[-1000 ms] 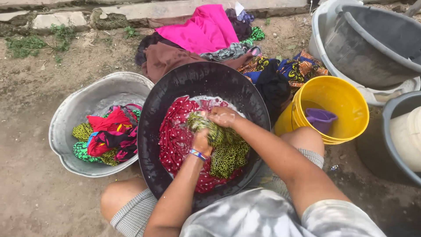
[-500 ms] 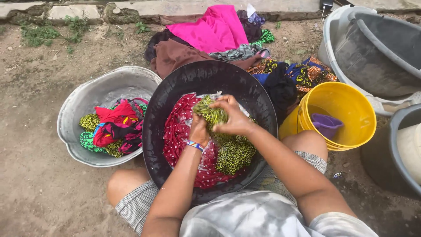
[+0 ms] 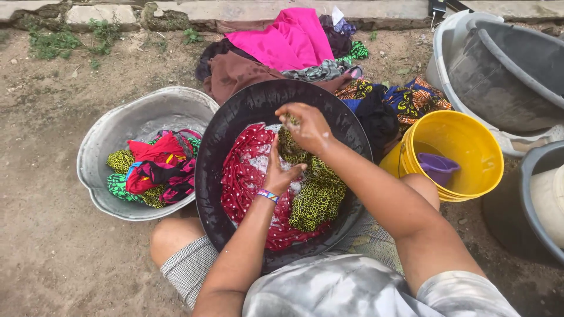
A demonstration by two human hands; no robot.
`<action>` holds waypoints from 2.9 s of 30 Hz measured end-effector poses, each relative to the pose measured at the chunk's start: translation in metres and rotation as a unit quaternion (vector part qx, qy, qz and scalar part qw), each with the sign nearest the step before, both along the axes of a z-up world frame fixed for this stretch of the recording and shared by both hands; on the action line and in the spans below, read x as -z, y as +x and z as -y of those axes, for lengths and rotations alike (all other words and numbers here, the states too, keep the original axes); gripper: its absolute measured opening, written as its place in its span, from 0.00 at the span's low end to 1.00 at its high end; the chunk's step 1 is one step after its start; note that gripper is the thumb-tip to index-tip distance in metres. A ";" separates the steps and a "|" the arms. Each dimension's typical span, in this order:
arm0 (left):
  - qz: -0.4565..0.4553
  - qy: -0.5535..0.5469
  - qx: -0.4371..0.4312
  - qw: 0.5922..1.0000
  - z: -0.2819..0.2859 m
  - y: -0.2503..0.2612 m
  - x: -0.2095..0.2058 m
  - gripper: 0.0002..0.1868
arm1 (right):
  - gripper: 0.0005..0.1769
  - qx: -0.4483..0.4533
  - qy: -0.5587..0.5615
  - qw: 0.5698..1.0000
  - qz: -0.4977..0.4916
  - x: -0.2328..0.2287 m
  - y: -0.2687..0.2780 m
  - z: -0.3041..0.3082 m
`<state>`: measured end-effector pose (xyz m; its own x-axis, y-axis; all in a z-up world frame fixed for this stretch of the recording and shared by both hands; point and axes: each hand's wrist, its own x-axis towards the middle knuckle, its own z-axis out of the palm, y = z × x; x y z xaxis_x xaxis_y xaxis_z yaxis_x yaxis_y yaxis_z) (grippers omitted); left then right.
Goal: Hand-washing clothes in a basin with soapy water.
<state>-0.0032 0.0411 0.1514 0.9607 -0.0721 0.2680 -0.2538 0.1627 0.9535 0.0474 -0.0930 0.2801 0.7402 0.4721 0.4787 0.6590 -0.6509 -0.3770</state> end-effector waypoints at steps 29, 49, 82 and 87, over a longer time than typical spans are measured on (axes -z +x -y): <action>-0.398 -0.184 0.128 0.890 0.003 -0.025 -0.062 0.38 | 0.22 0.118 0.030 0.964 -0.237 0.061 -0.078 -0.046; -0.188 -0.097 -0.207 0.955 -0.034 -0.003 0.070 0.42 | 0.40 0.160 -0.019 0.953 -0.256 0.097 0.017 -0.026; -0.404 -0.068 -0.046 0.911 -0.005 0.028 0.183 0.23 | 0.33 0.174 -0.134 0.956 -0.196 0.099 -0.014 -0.028; -0.258 -0.114 0.069 0.957 0.017 0.000 0.165 0.28 | 0.41 0.021 -0.142 0.955 -0.261 0.150 0.001 -0.031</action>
